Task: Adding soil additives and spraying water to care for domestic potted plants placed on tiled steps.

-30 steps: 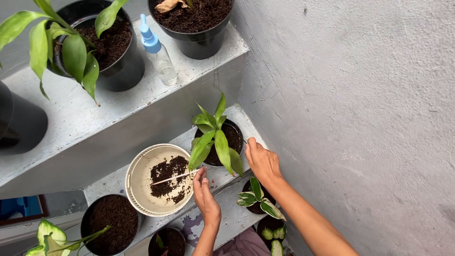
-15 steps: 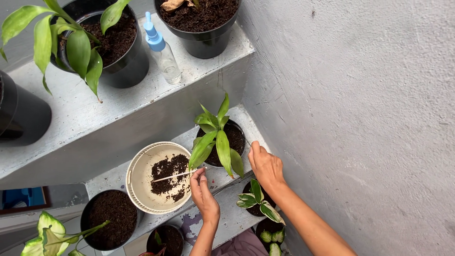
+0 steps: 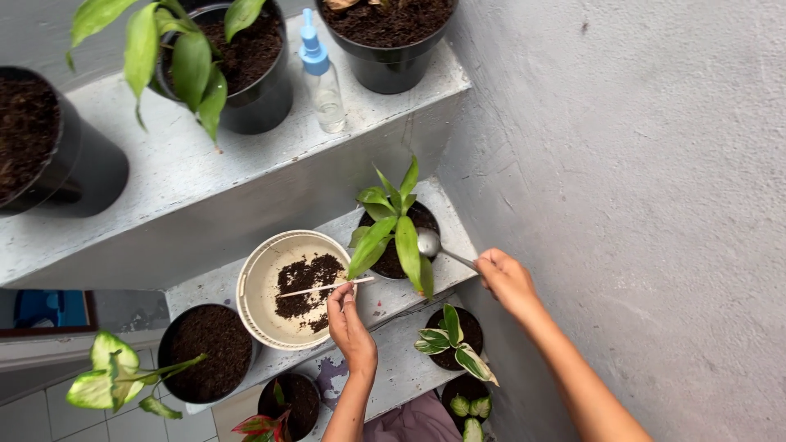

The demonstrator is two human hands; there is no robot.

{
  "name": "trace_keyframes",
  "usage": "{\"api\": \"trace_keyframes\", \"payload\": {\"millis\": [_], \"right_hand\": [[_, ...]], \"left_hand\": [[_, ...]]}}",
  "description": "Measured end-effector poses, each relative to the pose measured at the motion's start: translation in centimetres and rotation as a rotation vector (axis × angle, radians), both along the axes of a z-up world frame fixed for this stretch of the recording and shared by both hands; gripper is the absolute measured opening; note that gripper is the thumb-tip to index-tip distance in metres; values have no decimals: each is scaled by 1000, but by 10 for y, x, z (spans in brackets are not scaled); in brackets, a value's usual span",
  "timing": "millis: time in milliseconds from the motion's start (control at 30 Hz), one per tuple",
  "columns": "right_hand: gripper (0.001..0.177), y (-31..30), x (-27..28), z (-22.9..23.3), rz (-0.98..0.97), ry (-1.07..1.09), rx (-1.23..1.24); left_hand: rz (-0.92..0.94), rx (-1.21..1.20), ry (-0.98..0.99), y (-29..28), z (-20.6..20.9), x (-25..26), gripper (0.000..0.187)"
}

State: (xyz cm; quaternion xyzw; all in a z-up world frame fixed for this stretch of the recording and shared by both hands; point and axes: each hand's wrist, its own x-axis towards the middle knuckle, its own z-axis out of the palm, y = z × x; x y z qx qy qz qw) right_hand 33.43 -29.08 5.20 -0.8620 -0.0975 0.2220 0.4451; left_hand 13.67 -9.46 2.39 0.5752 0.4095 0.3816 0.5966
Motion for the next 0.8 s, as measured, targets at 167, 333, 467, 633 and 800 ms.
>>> {"api": "trace_keyframes", "payload": {"millis": [167,333,467,633,800], "right_hand": [[22,4,-24,7,116,507,97],[16,55,-74,-32,214,698,158],[21,117,-116,-18,291,572,69],[31,162,-142,-4,357,416,-145],[33,155,-147,6,629,-153,-307]], "left_hand": [[74,13,-47,26,-9,-22,24],[179,-11,-27,49,-4,-53,23],[222,65,62,62,-3,-78,22],[271,17,168,70,4,-99,24],[216,38,163,81,21,-104,22]]}}
